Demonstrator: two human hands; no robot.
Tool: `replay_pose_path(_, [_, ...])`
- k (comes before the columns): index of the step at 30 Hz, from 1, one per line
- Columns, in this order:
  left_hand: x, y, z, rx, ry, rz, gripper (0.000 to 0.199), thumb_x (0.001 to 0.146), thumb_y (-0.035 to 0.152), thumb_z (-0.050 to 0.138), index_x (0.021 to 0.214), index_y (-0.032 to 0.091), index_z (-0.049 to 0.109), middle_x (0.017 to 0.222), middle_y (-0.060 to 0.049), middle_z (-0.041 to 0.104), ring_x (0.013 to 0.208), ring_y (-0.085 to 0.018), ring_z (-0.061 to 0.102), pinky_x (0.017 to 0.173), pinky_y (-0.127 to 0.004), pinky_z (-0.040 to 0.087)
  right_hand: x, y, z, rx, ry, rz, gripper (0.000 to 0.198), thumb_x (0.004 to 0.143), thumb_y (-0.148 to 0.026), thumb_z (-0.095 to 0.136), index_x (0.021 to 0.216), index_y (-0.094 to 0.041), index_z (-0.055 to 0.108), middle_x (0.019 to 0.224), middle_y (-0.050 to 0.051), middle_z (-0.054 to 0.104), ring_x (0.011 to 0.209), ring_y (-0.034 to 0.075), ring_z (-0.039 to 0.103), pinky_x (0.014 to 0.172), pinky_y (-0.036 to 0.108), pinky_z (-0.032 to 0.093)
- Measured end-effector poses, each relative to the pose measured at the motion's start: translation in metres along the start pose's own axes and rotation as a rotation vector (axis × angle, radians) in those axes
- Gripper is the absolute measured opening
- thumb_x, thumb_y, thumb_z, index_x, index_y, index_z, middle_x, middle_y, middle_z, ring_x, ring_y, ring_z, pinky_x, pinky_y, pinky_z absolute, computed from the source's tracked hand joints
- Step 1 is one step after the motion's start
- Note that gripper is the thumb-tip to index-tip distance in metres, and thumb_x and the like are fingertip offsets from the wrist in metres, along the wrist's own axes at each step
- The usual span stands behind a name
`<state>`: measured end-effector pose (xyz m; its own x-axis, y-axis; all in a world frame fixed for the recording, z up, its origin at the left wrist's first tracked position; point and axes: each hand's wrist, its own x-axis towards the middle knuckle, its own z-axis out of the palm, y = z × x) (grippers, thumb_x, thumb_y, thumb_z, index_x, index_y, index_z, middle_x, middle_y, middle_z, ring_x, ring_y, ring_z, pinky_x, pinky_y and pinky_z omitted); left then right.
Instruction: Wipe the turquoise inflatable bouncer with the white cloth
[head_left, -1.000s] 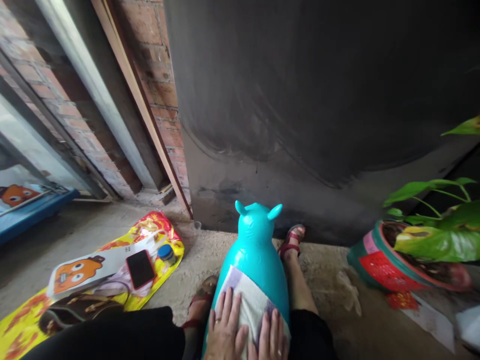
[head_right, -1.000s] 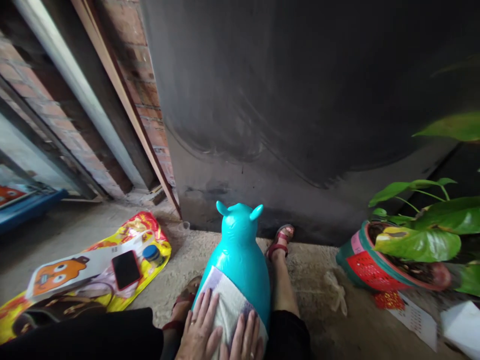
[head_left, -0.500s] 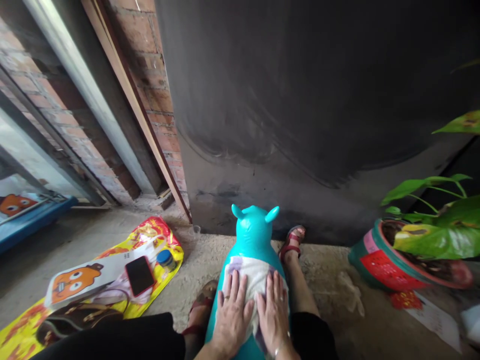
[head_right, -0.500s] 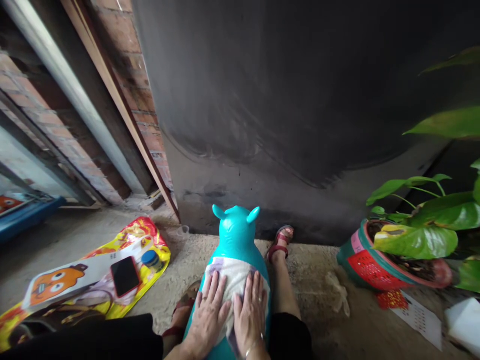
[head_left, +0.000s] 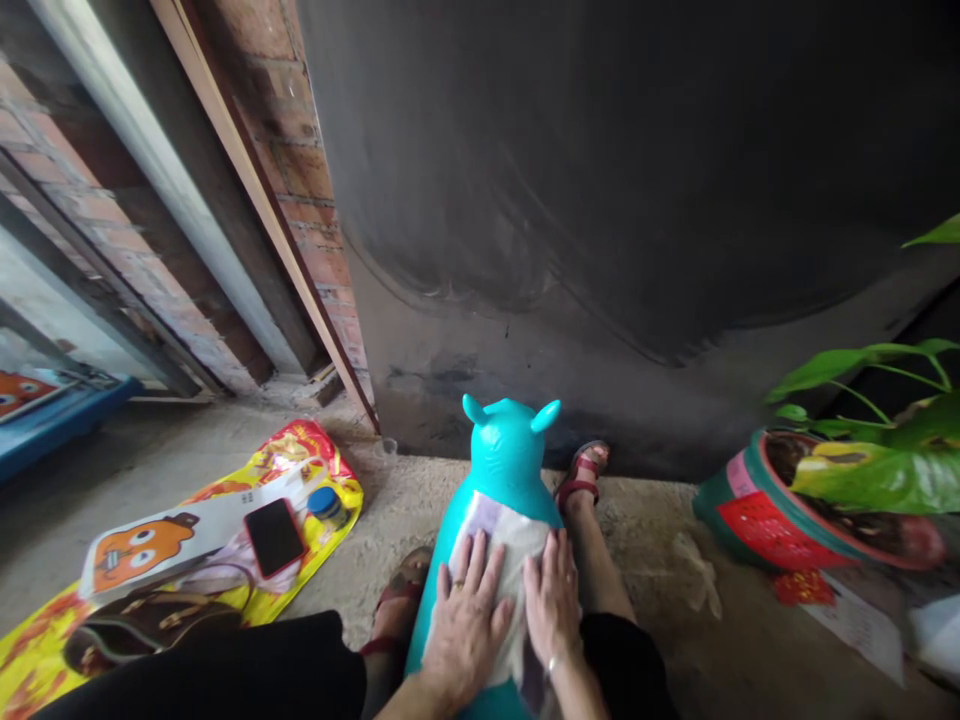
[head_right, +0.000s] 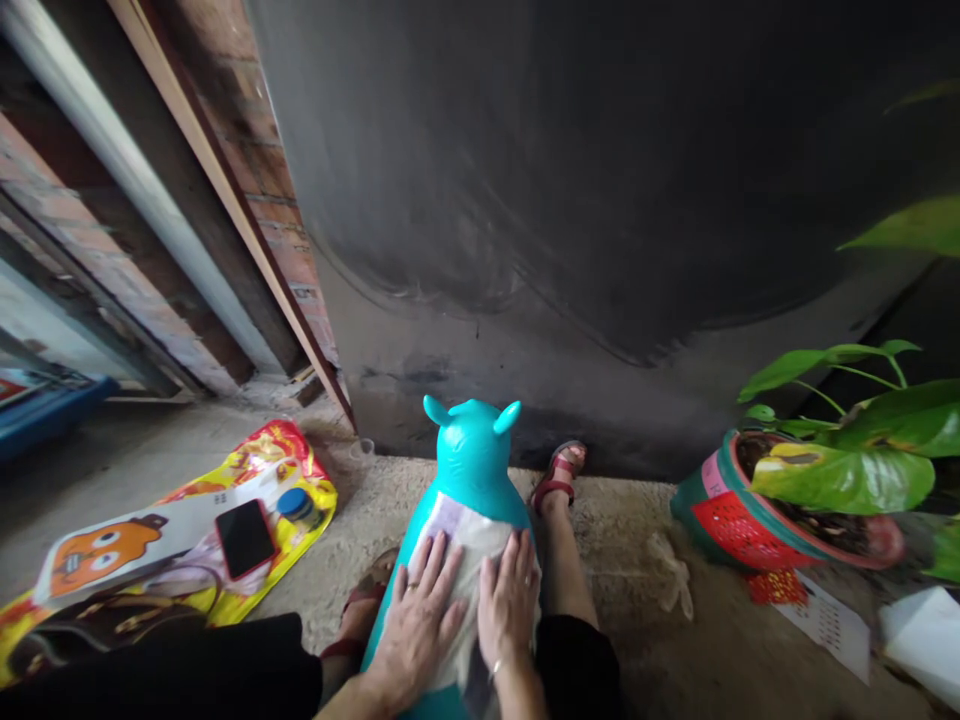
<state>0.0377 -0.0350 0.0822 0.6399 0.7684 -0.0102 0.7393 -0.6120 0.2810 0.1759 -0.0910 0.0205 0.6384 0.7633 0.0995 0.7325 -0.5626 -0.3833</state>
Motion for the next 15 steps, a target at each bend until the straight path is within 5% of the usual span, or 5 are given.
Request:
replay_pose_path(3, [0.029,0.011,-0.016,0.001,-0.031,-0.025,0.061,0.092,0.03,0.041,0.148,0.035,0.017,0.16,-0.002,0.01,0.149,-0.03,0.008,0.113,-0.062,0.03,0.062,-0.003,-0.011,0.039,-0.049,-0.048,0.078,0.095,-0.056,0.009,0.146,0.0,0.028,0.154,0.018,0.026,0.145,0.03,0.022,0.111,0.047,0.038])
replay_pose_path(6, [0.033,0.014,-0.019,0.004,-0.021,-0.052,0.06,0.093,0.031,0.04,0.148,0.035,0.017,0.16,-0.002,0.008,0.149,-0.03,0.005,0.114,-0.062,0.029,0.069,-0.005,-0.011,0.047,-0.048,-0.053,0.078,0.095,-0.057,0.01,0.146,-0.001,0.029,0.154,0.018,0.028,0.145,0.029,0.023,0.113,0.045,0.035])
replay_pose_path(11, [-0.009,-0.004,0.005,0.016,0.011,-0.004,0.061,0.093,0.031,0.037,0.147,0.04,0.011,0.159,-0.001,0.013,0.147,-0.028,0.018,0.113,-0.062,0.032,-0.029,-0.002,0.001,0.015,0.097,-0.014,0.077,0.094,-0.058,0.015,0.142,-0.001,0.038,0.151,0.021,0.034,0.142,0.033,0.03,0.112,0.049,0.037])
replay_pose_path(15, [-0.042,-0.022,0.023,0.017,-0.01,0.096,0.071,0.088,0.038,0.05,0.147,0.039,0.01,0.156,-0.003,0.019,0.144,-0.033,0.027,0.108,-0.063,0.038,-0.101,0.007,0.001,-0.054,0.095,-0.017,0.054,0.095,-0.054,0.029,0.13,-0.023,0.057,0.137,0.01,0.053,0.136,0.034,0.039,0.104,0.055,0.044])
